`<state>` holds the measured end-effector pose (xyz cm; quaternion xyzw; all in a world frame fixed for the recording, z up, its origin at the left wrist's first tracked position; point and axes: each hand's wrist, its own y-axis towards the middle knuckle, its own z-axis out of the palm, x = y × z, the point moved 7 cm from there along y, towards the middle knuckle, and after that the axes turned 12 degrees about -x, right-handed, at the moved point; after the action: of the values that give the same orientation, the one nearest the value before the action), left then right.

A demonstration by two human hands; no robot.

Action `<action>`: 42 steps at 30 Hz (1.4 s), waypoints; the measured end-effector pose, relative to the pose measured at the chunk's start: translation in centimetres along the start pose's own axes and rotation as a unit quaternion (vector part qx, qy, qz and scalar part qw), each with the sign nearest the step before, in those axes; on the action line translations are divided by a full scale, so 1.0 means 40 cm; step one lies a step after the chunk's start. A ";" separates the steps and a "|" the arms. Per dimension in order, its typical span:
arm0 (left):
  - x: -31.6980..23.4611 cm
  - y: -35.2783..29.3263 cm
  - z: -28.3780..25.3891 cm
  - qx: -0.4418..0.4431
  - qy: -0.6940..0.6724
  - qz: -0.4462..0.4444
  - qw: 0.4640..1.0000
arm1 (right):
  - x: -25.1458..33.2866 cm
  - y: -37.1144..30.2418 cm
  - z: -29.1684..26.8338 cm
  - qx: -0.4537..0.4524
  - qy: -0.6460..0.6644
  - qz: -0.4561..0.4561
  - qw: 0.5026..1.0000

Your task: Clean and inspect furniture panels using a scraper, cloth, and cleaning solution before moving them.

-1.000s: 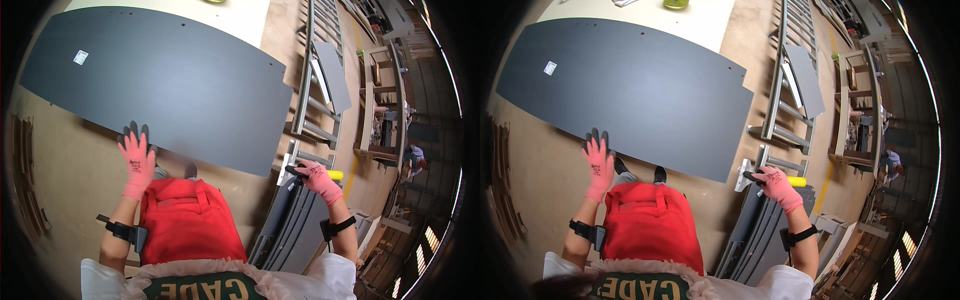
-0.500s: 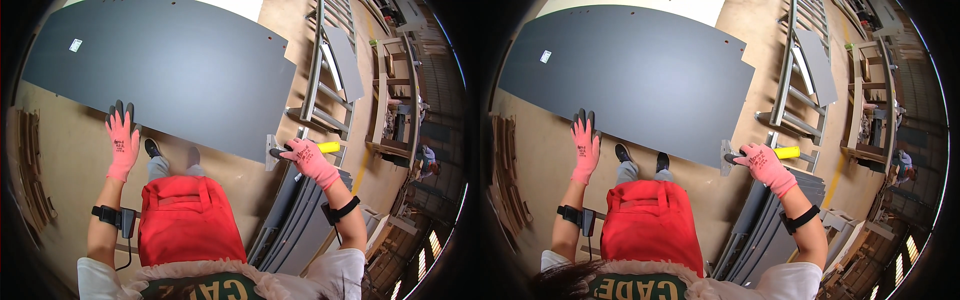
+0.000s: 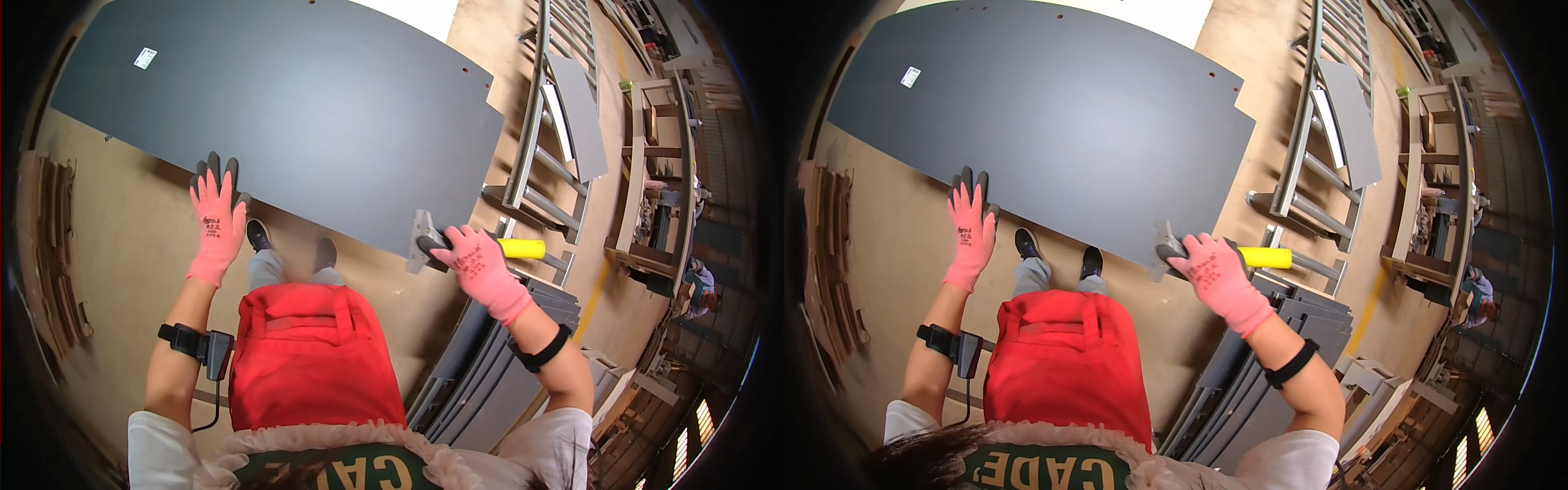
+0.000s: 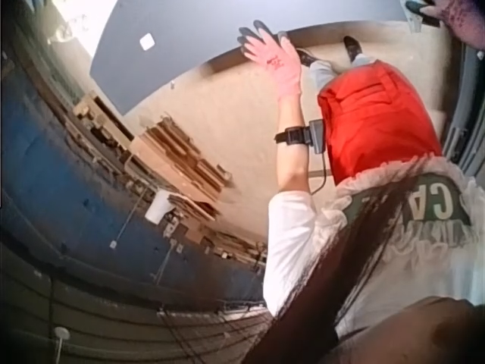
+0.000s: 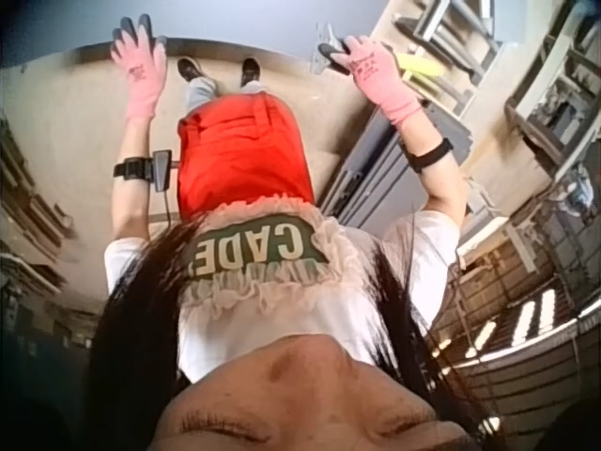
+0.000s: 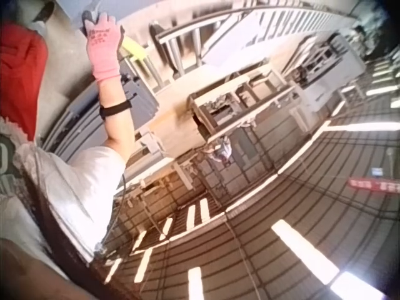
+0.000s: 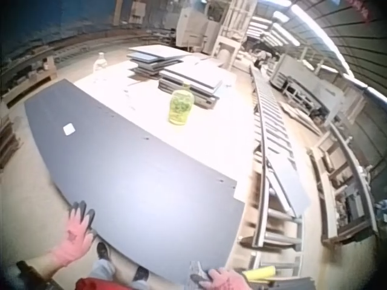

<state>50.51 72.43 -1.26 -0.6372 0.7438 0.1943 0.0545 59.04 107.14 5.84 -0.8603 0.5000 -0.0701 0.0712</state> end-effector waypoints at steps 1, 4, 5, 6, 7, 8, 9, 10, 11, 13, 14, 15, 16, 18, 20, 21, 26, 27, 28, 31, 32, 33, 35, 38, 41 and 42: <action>-0.003 0.002 0.003 0.003 -0.002 0.002 1.000 | 0.020 0.024 0.000 0.003 -0.008 -0.008 1.000; 0.004 0.002 0.008 0.000 -0.008 0.007 1.000 | 0.017 0.042 -0.008 0.006 -0.007 -0.021 1.000; 0.002 0.003 0.008 0.001 -0.009 0.011 1.000 | -0.009 0.019 -0.012 0.013 0.031 -0.017 0.999; 0.004 0.003 0.000 0.000 -0.006 0.013 1.000 | -0.029 -0.003 -0.011 0.010 0.030 -0.023 0.999; 0.004 0.003 0.001 -0.003 -0.006 0.011 1.000 | -0.045 -0.037 0.004 0.029 0.003 -0.028 0.999; 0.004 0.002 0.002 -0.011 -0.015 0.012 1.000 | -0.050 -0.057 0.020 0.046 -0.023 -0.033 0.998; 0.005 0.001 0.002 -0.019 -0.021 0.011 1.000 | -0.040 -0.048 0.014 0.036 -0.008 -0.023 0.999; 0.007 0.001 -0.003 -0.025 -0.019 0.007 0.999 | -0.025 -0.032 0.008 0.033 -0.011 -0.029 0.999; 0.006 0.001 -0.008 -0.024 -0.020 0.012 0.999 | -0.005 -0.007 0.004 0.033 -0.009 -0.021 0.999; 0.011 0.001 -0.012 -0.030 -0.018 0.018 0.999 | 0.047 0.066 -0.016 0.011 -0.015 -0.030 0.999; 0.014 -0.002 -0.009 0.002 -0.006 0.007 1.000 | 0.067 0.100 -0.010 0.032 -0.025 -0.029 0.999; 0.021 -0.001 -0.015 -0.013 -0.041 0.003 0.999 | 0.083 0.134 -0.009 0.037 -0.033 -0.032 0.998; 0.038 -0.008 -0.020 -0.029 -0.072 -0.003 0.997 | 0.103 0.170 -0.009 0.041 -0.040 -0.039 0.998; 0.071 -0.035 -0.072 -0.131 -0.119 -0.027 0.984 | 0.145 0.243 -0.022 0.028 -0.040 -0.059 0.997; 0.111 -0.067 -0.126 -0.147 -0.151 -0.087 0.974 | 0.186 0.320 -0.043 0.021 -0.042 -0.074 0.996; 0.137 -0.090 -0.154 -0.155 -0.142 -0.101 0.972 | 0.208 0.362 -0.056 0.012 -0.043 -0.075 0.996; 0.311 -0.257 -0.169 -0.089 -0.150 -0.266 0.948 | 0.316 0.576 -0.084 0.011 -0.026 -0.093 0.995; 0.346 -0.294 -0.175 -0.095 -0.146 -0.276 0.945 | 0.347 0.621 -0.095 -0.003 -0.029 -0.113 0.993; 0.381 -0.331 -0.166 -0.090 -0.154 -0.305 0.935 | 0.373 0.663 -0.104 -0.015 -0.034 -0.130 0.991; 0.459 -0.378 -0.149 -0.081 -0.165 -0.349 0.919 | 0.444 0.784 -0.129 -0.045 -0.055 -0.158 0.985; 0.485 -0.378 -0.143 -0.074 -0.165 -0.358 0.916 | 0.450 0.811 -0.133 -0.043 -0.060 -0.162 0.984; 0.514 -0.376 -0.145 -0.075 -0.168 -0.363 0.913 | 0.456 0.829 -0.138 -0.053 -0.039 -0.183 0.981; 0.577 -0.384 -0.140 -0.050 -0.180 -0.422 0.887 | 0.447 0.835 -0.141 -0.051 -0.034 -0.216 0.975; 0.656 -0.374 -0.166 -0.034 -0.184 -0.451 0.873 | 0.440 0.774 -0.145 -0.017 -0.018 -0.223 0.975; 0.700 -0.333 -0.188 -0.040 -0.236 -0.444 0.864 | 0.493 0.818 -0.136 0.025 -0.048 -0.192 0.980; 0.715 -0.312 -0.193 -0.045 -0.232 -0.445 0.864 | 0.524 0.856 -0.140 0.008 -0.034 -0.185 0.982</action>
<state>58.68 41.77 -6.31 -0.8391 0.3372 0.3244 0.2775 39.12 71.84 5.79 -0.9392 0.3287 -0.0568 0.0810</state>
